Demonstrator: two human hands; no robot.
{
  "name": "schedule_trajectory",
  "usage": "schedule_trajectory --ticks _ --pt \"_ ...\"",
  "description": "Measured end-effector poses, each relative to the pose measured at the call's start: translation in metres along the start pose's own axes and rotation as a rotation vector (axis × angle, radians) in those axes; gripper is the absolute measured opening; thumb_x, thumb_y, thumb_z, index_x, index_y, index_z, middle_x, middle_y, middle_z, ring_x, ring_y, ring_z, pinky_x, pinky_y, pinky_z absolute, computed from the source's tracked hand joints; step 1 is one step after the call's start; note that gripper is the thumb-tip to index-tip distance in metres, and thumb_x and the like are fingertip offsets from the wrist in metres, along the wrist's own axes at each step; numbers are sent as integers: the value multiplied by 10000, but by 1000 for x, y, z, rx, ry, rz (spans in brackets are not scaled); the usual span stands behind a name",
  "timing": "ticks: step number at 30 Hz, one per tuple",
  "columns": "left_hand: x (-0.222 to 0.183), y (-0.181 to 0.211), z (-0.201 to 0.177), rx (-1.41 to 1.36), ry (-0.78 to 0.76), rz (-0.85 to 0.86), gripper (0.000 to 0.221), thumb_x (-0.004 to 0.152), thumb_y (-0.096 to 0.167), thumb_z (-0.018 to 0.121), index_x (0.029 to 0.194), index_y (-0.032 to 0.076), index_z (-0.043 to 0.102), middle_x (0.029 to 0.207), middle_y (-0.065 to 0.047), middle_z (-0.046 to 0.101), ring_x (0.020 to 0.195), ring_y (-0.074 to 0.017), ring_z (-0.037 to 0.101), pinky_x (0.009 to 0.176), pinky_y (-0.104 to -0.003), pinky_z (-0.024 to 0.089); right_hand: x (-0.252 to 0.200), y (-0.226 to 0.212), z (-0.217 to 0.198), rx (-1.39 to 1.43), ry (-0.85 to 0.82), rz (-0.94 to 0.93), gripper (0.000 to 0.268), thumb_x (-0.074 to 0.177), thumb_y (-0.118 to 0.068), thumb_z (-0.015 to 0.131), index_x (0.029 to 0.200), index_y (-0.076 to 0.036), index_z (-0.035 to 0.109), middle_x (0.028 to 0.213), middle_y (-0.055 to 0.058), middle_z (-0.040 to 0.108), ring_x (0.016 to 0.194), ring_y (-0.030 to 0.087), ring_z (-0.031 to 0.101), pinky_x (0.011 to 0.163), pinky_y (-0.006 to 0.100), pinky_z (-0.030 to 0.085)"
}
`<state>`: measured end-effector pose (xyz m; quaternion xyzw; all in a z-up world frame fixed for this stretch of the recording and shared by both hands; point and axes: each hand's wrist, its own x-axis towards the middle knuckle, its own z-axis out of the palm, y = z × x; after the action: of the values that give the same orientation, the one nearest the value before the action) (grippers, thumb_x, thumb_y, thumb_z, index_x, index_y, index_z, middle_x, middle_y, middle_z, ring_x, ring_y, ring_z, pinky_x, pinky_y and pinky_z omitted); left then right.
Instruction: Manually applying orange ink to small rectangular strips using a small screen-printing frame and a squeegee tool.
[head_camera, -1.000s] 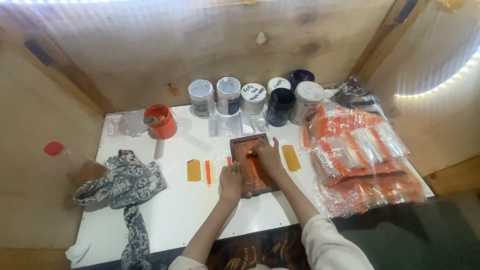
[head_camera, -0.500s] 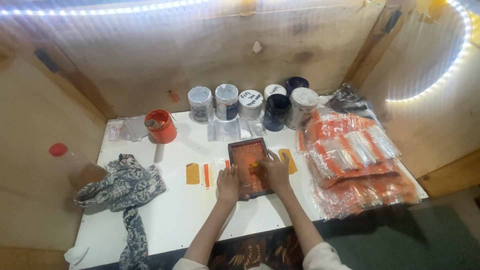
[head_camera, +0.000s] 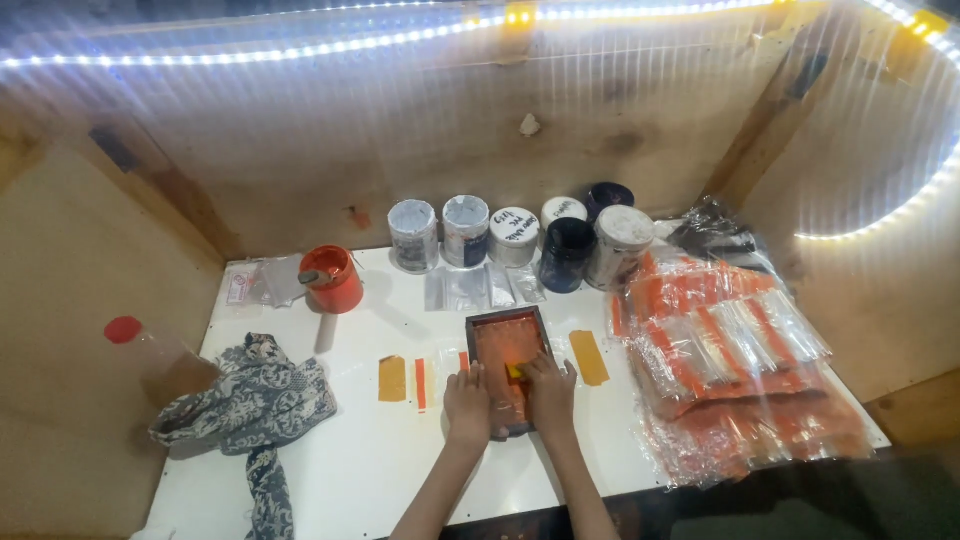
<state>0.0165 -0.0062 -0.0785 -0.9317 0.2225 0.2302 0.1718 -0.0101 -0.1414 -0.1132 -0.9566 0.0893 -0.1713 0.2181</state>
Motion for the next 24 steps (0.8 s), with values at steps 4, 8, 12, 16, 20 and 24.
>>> schedule_trajectory --ticks 4,8,12,16,20,24 --pt "6 1 5 29 5 -5 1100 871 702 698 1619 105 155 1670 -53 195 1439 -259 291 1115 -387 265 0 1 1 45 63 -9 273 754 -120 846 1022 -153 804 1123 37 773 1129 277 680 1054 599 383" --pt "5 -3 8 -31 -7 8 1219 823 791 673 1629 96 80 1684 -48 157 1474 -251 248 1145 -395 218 0 3 3 27 34 -8 273 748 -97 832 1009 -174 806 1107 28 771 1198 265 643 1065 595 353" --pt "5 -4 13 -83 40 30 1256 809 803 680 1624 72 66 1670 -74 194 1428 -264 305 1128 -396 241 0 7 3 -6 40 -24 323 730 -146 879 1044 -184 814 1110 35 783 1229 288 643 1075 634 358" --pt "-20 -10 -11 -108 52 25 1226 813 775 702 1624 92 84 1675 -62 183 1398 -263 346 1116 -388 267 -11 -4 -10 -22 21 -49 294 719 -82 860 996 -171 816 1119 60 773 1252 299 628 1054 593 375" --pt "-69 -17 -67 -151 -13 13 937 905 378 713 1611 56 188 1678 -52 253 1356 -217 373 993 -352 284 1 -19 -39 -49 -124 71 167 903 -171 718 971 -287 816 1019 -36 780 1382 210 533 1198 604 226" --pt "-66 -14 -72 -116 -61 29 932 921 527 642 1602 53 217 1671 -58 265 1415 -215 320 1036 -370 250 65 29 5 -174 -49 -100 124 902 -329 696 960 -359 802 1007 -94 788 1404 170 511 1166 578 272"
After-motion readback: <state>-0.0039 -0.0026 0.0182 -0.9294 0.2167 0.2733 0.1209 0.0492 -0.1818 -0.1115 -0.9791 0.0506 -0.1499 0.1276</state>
